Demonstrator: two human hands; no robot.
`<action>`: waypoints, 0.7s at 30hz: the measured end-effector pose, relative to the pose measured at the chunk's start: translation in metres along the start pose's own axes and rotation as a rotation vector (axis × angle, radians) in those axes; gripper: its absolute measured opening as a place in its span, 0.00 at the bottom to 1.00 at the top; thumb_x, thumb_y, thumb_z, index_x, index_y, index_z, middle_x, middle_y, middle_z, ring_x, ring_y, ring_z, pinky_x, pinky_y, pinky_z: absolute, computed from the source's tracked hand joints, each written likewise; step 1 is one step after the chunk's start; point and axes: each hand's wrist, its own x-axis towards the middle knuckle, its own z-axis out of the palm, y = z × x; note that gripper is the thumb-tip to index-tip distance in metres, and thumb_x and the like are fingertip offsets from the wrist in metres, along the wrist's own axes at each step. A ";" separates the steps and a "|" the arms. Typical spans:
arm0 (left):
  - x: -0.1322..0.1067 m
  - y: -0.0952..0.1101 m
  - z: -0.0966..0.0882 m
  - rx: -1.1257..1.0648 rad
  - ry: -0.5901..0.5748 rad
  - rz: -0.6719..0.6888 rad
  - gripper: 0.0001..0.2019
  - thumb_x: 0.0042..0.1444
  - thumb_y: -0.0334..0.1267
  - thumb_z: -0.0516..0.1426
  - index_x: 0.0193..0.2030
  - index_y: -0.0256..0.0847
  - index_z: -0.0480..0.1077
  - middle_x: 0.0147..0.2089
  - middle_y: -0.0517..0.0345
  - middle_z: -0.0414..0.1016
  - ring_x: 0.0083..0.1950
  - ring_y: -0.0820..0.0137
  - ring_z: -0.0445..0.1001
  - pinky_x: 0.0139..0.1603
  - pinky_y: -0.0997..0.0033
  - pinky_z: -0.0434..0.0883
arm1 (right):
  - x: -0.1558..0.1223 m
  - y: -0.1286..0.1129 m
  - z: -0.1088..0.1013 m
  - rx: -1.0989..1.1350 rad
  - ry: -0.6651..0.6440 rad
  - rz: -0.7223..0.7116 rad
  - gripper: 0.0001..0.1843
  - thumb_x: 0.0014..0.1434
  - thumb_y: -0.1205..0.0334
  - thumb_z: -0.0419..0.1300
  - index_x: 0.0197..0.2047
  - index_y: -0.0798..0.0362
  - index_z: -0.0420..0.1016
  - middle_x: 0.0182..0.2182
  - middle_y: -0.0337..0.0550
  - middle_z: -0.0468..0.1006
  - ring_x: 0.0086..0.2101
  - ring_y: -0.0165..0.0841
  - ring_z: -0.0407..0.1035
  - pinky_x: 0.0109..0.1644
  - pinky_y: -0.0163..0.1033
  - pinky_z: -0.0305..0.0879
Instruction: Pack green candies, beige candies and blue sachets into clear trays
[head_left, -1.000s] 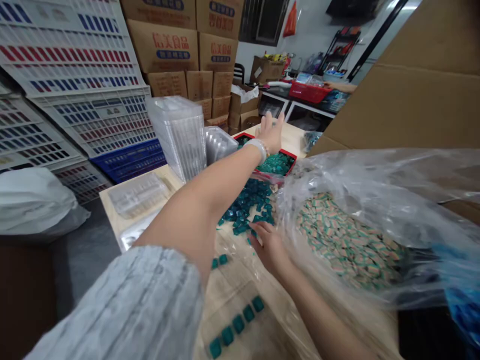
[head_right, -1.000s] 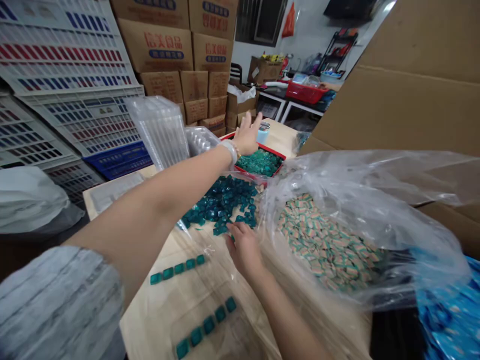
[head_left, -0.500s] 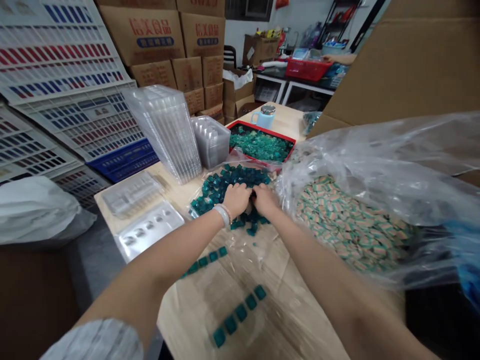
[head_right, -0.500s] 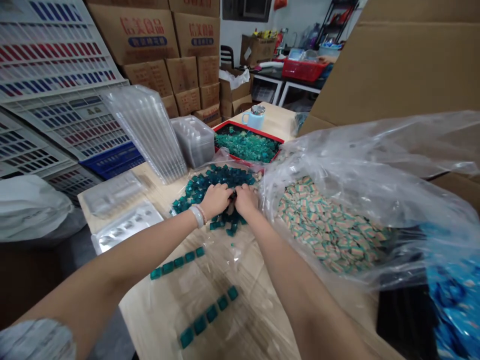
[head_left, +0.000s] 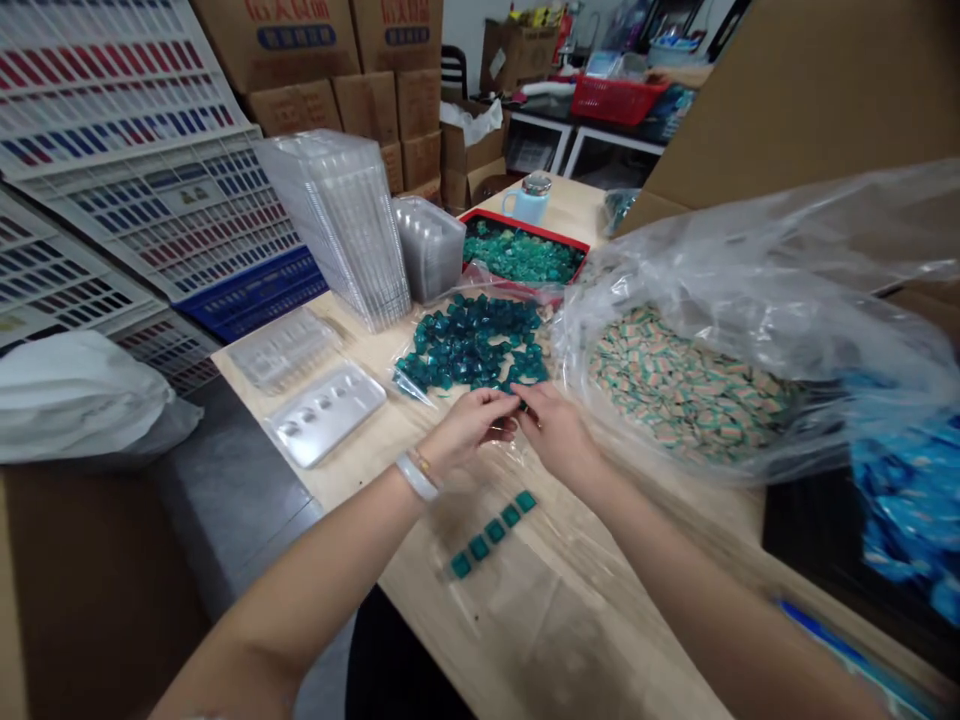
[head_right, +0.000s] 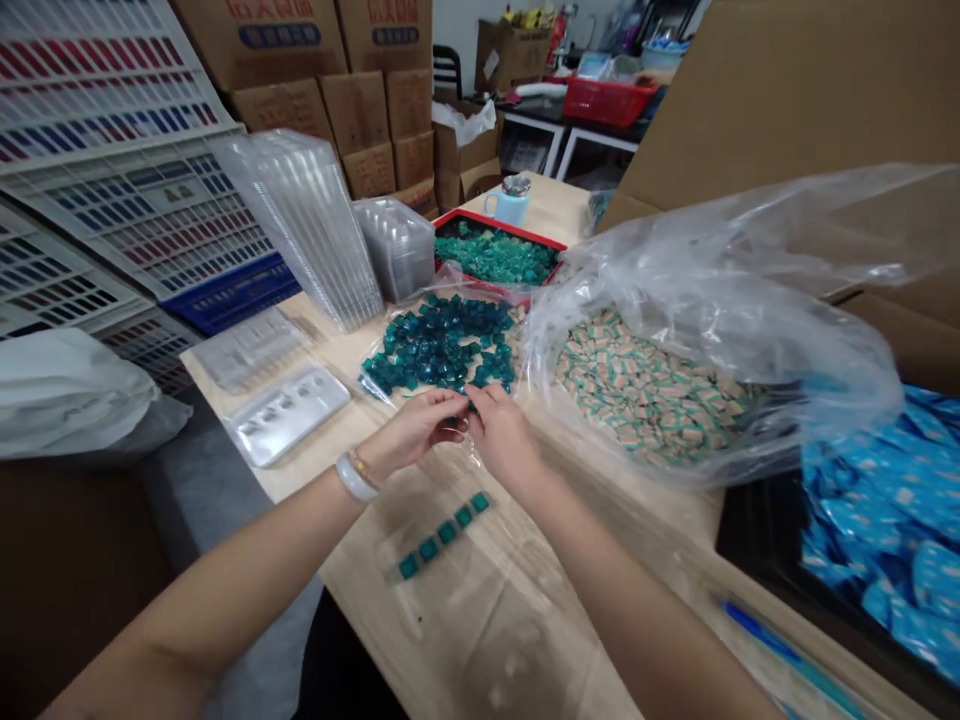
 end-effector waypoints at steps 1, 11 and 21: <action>-0.009 -0.008 0.005 0.045 0.041 0.062 0.08 0.46 0.37 0.57 0.27 0.34 0.65 0.21 0.62 0.65 0.20 0.80 0.63 0.22 0.80 0.63 | -0.010 -0.008 -0.004 -0.019 -0.020 0.024 0.13 0.51 0.70 0.50 0.41 0.54 0.68 0.31 0.43 0.70 0.30 0.31 0.65 0.35 0.37 0.62; -0.079 -0.074 0.044 -0.080 0.003 -0.025 0.15 0.40 0.47 0.59 0.24 0.36 0.63 0.17 0.66 0.59 0.18 0.81 0.57 0.19 0.79 0.55 | -0.135 -0.029 -0.017 0.117 0.125 0.183 0.06 0.56 0.59 0.51 0.34 0.51 0.66 0.28 0.42 0.71 0.29 0.32 0.67 0.33 0.37 0.64; -0.077 -0.084 0.078 -0.072 -0.254 -0.130 0.18 0.47 0.53 0.53 0.25 0.36 0.63 0.19 0.65 0.58 0.18 0.81 0.53 0.19 0.79 0.49 | -0.163 -0.026 -0.042 0.221 0.172 0.294 0.09 0.55 0.61 0.52 0.39 0.51 0.69 0.30 0.43 0.72 0.31 0.32 0.67 0.35 0.38 0.64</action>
